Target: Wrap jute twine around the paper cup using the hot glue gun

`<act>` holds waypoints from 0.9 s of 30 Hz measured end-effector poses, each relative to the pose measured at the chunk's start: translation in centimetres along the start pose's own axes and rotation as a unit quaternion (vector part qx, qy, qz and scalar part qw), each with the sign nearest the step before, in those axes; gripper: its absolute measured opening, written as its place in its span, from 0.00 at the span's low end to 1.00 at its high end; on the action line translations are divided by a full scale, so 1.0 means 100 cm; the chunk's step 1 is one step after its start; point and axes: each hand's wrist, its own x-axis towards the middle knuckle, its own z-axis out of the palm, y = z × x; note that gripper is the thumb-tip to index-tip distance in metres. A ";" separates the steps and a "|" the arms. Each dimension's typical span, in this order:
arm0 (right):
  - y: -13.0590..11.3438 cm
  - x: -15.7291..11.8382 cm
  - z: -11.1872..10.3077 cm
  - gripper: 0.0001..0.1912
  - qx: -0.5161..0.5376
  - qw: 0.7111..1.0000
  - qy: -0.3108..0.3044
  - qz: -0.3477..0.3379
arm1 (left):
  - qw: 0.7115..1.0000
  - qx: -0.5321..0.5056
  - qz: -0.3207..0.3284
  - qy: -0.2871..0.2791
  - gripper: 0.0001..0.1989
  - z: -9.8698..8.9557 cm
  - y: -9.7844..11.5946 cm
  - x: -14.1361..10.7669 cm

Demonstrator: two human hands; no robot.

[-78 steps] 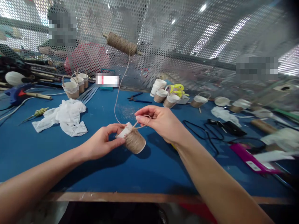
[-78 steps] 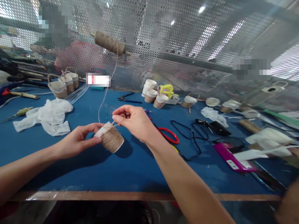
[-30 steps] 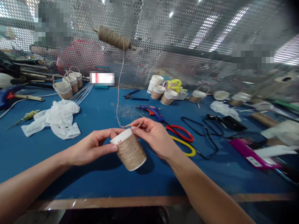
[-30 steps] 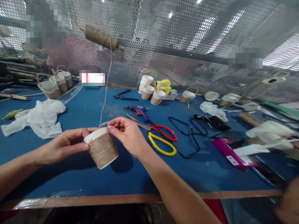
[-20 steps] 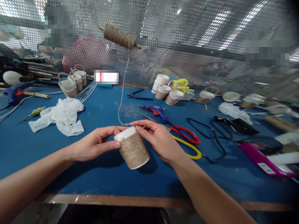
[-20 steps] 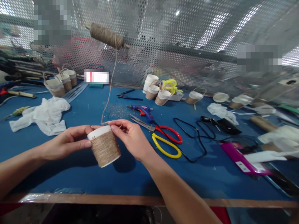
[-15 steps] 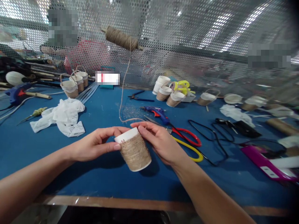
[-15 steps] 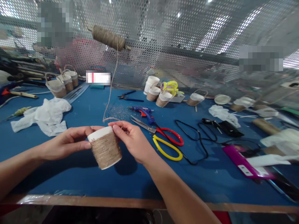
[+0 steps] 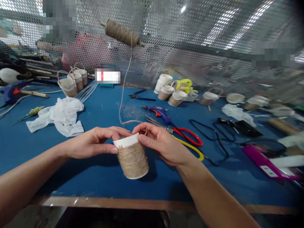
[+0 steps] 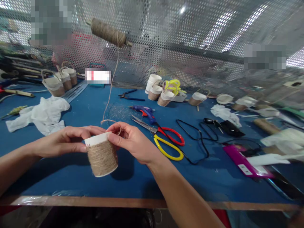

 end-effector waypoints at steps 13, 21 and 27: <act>-0.006 -0.002 -0.009 0.10 -0.076 0.994 -0.081 0.006 | 0.998 -0.052 -0.028 -0.005 0.03 -0.008 -0.001 0.001; -0.007 -0.004 0.003 0.09 -0.226 0.974 -0.024 -0.027 | 0.999 0.022 -0.028 0.032 0.09 0.004 -0.002 0.004; -0.003 -0.007 0.010 0.07 -0.282 0.958 -0.010 -0.045 | 0.987 0.130 -0.075 0.053 0.09 0.022 0.002 0.008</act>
